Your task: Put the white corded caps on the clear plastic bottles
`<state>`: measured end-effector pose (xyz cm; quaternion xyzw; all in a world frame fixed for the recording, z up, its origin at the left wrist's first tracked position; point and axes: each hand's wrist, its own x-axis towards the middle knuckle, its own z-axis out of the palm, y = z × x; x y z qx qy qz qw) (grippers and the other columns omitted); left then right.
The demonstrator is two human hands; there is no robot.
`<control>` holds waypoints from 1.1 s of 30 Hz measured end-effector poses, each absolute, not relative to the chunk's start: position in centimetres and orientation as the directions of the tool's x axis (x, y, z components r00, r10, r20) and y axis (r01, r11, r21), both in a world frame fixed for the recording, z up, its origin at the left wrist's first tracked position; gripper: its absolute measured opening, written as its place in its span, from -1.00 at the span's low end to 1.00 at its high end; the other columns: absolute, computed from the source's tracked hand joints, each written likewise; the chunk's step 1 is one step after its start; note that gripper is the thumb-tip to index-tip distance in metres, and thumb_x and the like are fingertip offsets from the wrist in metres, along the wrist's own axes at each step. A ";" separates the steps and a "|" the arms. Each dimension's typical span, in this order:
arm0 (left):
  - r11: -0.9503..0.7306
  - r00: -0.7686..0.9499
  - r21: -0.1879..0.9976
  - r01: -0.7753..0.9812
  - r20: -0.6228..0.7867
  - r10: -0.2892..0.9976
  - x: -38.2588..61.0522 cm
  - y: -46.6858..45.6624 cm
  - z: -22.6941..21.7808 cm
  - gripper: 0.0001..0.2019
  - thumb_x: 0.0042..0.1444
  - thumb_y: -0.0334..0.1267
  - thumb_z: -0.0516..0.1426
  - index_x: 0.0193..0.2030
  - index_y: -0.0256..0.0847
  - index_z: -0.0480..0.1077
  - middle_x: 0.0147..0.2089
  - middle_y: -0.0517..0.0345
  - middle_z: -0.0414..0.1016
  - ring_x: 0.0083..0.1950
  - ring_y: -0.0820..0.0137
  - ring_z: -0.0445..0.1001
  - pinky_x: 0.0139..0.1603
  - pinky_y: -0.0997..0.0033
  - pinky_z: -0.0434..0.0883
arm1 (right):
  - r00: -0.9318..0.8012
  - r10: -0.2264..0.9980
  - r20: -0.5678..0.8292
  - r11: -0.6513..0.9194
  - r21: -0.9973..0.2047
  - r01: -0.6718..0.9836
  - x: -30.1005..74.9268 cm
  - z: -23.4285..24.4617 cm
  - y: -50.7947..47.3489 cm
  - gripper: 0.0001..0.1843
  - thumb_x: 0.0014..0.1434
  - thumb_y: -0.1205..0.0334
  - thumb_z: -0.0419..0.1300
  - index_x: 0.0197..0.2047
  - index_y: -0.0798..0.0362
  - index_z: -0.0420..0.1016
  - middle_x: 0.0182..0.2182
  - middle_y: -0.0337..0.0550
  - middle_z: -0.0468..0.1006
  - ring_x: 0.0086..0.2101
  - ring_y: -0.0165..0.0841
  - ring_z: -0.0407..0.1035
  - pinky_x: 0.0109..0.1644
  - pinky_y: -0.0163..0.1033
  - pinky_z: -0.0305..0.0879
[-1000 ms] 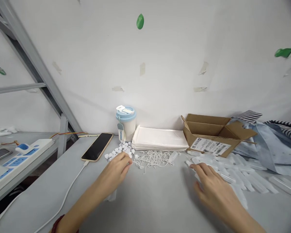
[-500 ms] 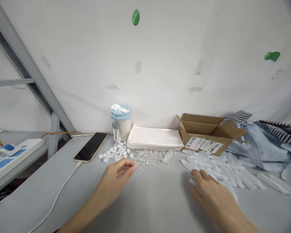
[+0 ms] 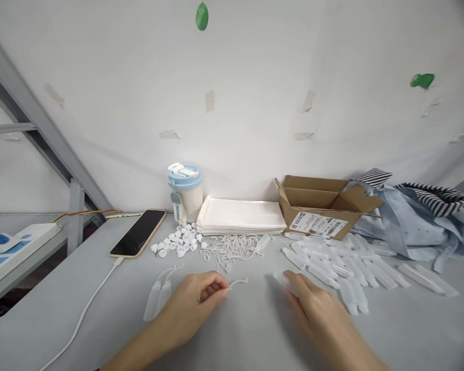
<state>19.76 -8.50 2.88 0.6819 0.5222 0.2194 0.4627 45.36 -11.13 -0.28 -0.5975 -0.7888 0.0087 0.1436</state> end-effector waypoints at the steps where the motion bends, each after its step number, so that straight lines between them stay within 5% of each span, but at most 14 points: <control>1: -0.022 0.355 0.868 0.496 -0.180 0.917 19.8 -8.6 2.8 -0.79 0.14 -0.11 0.07 -0.34 -0.16 0.45 -0.39 0.23 0.46 -0.30 0.36 0.42 -0.30 0.45 0.32 | -0.271 0.936 0.227 0.326 -0.261 0.909 44.9 0.0 -11.4 -0.79 0.30 0.29 -0.06 -0.04 0.03 0.31 -0.30 -0.05 0.62 -0.44 -0.19 0.56 -0.53 -0.24 0.33; 5: 0.044 0.295 0.920 0.389 -0.170 0.940 20.1 -8.8 2.3 -0.80 0.13 -0.10 0.10 -0.30 -0.17 0.43 -0.36 0.20 0.48 -0.27 0.35 0.44 -0.27 0.44 0.34 | -0.364 0.910 0.199 0.414 -0.502 0.759 43.2 1.1 -12.5 -0.79 0.37 0.23 -0.11 0.03 0.00 0.21 -0.20 -0.09 0.60 -0.33 -0.28 0.54 -0.34 -0.25 0.41; 9: 0.092 0.319 0.959 0.269 -0.178 0.931 20.7 -9.4 1.9 -0.80 0.11 -0.09 0.14 -0.28 -0.17 0.46 -0.38 0.19 0.52 -0.32 0.38 0.44 -0.28 0.44 0.36 | -0.444 0.879 0.171 0.453 -0.590 0.669 42.2 1.4 -13.1 -0.84 0.35 0.25 -0.08 -0.06 0.00 0.26 -0.24 -0.12 0.58 -0.30 -0.29 0.52 -0.29 -0.26 0.41; 18: 0.040 0.397 0.971 0.237 -0.134 0.908 21.6 -10.6 1.8 -0.82 0.14 -0.14 0.13 -0.23 -0.15 0.49 -0.32 0.15 0.59 -0.26 0.32 0.52 -0.25 0.40 0.42 | -0.477 0.854 0.207 0.492 -0.616 0.615 41.7 0.7 -13.0 -0.81 0.34 0.24 -0.08 -0.11 0.02 0.32 -0.32 -0.11 0.56 -0.35 -0.31 0.49 -0.30 -0.28 0.40; 33: -0.373 0.395 0.852 0.367 0.220 0.892 21.8 -10.9 1.5 -0.80 0.24 -0.24 0.05 -0.23 -0.06 0.53 -0.27 0.19 0.61 -0.27 0.36 0.55 -0.24 0.43 0.46 | -0.506 0.838 0.203 0.514 -0.606 0.608 41.5 0.8 -13.2 -0.76 0.34 0.23 -0.09 -0.02 0.07 0.31 -0.25 -0.06 0.61 -0.31 -0.28 0.51 -0.29 -0.25 0.41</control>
